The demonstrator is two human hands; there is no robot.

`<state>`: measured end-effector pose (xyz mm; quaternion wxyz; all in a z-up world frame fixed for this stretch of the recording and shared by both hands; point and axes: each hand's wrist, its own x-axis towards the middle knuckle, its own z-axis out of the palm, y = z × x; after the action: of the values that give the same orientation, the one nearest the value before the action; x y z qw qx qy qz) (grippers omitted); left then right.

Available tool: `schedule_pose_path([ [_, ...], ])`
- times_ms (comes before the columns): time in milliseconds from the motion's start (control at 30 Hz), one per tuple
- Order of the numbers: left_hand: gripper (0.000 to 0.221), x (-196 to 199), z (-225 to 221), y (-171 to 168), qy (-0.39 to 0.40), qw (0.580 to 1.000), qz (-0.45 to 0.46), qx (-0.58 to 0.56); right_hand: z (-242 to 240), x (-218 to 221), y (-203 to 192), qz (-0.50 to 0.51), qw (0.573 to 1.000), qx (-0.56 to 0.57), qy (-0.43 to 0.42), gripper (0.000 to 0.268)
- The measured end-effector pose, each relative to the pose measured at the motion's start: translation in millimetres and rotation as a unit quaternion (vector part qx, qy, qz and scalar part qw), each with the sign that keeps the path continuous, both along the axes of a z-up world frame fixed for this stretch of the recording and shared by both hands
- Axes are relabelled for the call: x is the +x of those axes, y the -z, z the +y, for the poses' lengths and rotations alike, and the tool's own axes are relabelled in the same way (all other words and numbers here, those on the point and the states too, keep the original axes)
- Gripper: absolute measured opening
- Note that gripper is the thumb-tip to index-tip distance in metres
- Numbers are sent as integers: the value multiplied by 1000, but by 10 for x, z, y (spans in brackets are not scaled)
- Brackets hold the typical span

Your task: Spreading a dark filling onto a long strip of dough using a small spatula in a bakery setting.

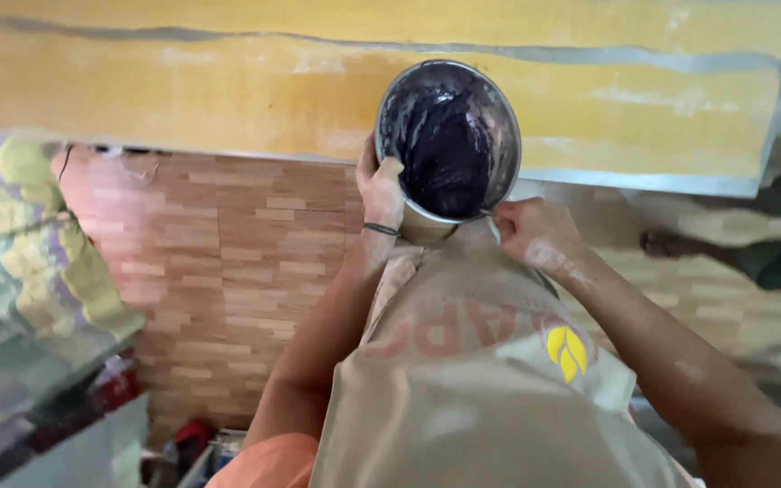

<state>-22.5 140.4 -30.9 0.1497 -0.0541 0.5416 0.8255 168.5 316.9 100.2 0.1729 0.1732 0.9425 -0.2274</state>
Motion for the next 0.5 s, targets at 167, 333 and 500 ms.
schedule_pose_path([
  [167,67,-135,267,236,64,996,-50,26,15,-60,199,-12,981,-148,123,20],
  [333,68,-320,310,496,99,989,-100,35,200,85,278,93,919,-270,272,16],
  [500,70,-599,23,508,101,988,-112,17,629,394,21,222,889,-210,341,29],
])
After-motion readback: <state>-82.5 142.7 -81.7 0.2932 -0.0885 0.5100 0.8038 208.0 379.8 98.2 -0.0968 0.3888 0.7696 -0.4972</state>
